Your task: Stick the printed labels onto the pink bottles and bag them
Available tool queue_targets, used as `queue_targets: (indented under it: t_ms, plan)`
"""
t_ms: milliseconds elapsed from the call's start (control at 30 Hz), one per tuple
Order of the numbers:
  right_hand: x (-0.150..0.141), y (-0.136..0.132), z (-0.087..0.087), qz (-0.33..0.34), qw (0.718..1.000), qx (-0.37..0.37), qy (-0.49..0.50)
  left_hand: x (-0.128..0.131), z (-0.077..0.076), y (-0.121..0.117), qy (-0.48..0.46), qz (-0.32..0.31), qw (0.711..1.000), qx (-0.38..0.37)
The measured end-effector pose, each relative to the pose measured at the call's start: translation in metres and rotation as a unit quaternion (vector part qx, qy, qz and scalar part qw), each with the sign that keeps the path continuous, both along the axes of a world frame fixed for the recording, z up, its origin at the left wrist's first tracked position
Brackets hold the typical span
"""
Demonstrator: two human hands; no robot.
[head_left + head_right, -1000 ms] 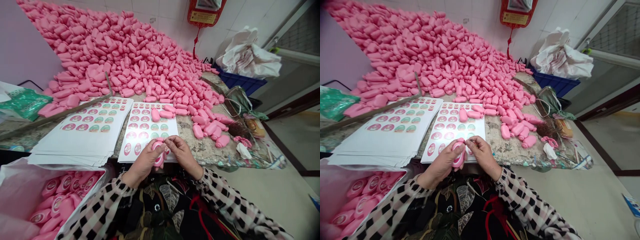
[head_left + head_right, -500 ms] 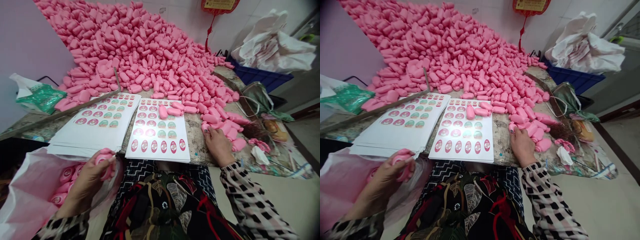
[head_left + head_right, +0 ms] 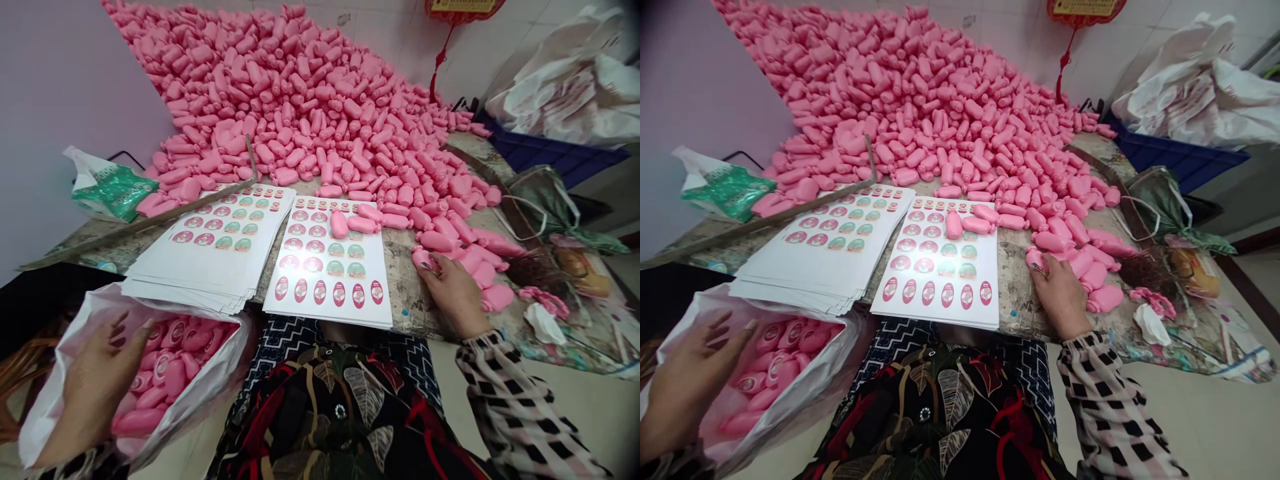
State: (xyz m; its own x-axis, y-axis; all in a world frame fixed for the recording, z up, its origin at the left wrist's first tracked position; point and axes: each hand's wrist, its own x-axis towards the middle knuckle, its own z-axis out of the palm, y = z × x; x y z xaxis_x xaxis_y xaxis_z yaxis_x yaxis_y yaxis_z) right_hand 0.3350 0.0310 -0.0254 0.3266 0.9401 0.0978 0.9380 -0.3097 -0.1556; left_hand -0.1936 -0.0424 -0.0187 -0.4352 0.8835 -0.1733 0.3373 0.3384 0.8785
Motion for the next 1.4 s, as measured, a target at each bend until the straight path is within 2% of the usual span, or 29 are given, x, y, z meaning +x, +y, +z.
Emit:
queue_targets:
  t_ms: [67, 100, 200, 300, 367, 400, 467, 533, 600, 667, 800, 967, 1100, 1267, 1400]
  plan:
    - [0.002, 0.002, 0.000, -0.004, 1.000, -0.002, 0.022, 0.020, 0.015, 0.001, 0.116, 0.037, 0.992, -0.017]
    - [0.004, 0.003, 0.000, -0.006, 0.999, -0.003, 0.039, 0.033, 0.024, 0.002, 0.124, 0.027, 0.992, -0.019]
    - [0.009, 0.004, -0.001, -0.007, 0.995, 0.004, 0.102, 0.071, 0.047, 0.006, 0.041, -0.010, 0.999, -0.012]
    - [0.005, 0.000, 0.000, -0.011, 0.976, 0.045, 0.213, 0.101, 0.055, 0.011, -0.047, -0.047, 0.998, -0.010]
    - [-0.011, -0.007, 0.004, -0.004, 0.935, 0.062, 0.349, 0.122, 0.051, 0.015, -0.119, -0.093, 0.988, -0.010]
    - [-0.024, -0.012, 0.008, 0.003, 0.902, 0.061, 0.427, 0.134, 0.048, 0.018, -0.160, -0.128, 0.979, -0.017]
    - [-0.057, -0.024, 0.019, 0.042, 0.826, 0.042, 0.561, 0.161, 0.039, 0.024, -0.241, -0.218, 0.945, -0.044]
    - [-0.093, -0.036, 0.030, 0.094, 0.762, 0.029, 0.641, 0.189, 0.031, 0.028, -0.316, -0.299, 0.898, -0.064]
    - [-0.121, -0.045, 0.039, 0.133, 0.726, 0.005, 0.674, 0.213, 0.027, 0.032, -0.391, -0.328, 0.858, -0.061]
    - [-0.137, -0.050, 0.042, 0.167, 0.713, -0.005, 0.681, 0.229, 0.024, 0.034, -0.460, -0.305, 0.832, -0.050]
    - [-0.140, -0.054, 0.031, 0.193, 0.698, -0.026, 0.689, 0.237, 0.019, 0.034, -0.510, -0.233, 0.825, -0.066]
    - [-0.135, -0.052, 0.019, 0.195, 0.687, -0.065, 0.697, 0.230, 0.012, 0.032, -0.519, -0.192, 0.830, -0.075]
    - [-0.136, -0.050, 0.020, 0.193, 0.679, -0.089, 0.702, 0.227, 0.008, 0.033, -0.523, -0.187, 0.829, -0.063]
    - [-0.136, -0.049, 0.018, 0.193, 0.683, -0.087, 0.699, 0.228, 0.006, 0.035, -0.530, -0.176, 0.826, -0.082]
    - [-0.138, -0.050, 0.016, 0.189, 0.655, -0.069, 0.729, 0.232, 0.004, 0.034, -0.545, -0.194, 0.812, -0.075]
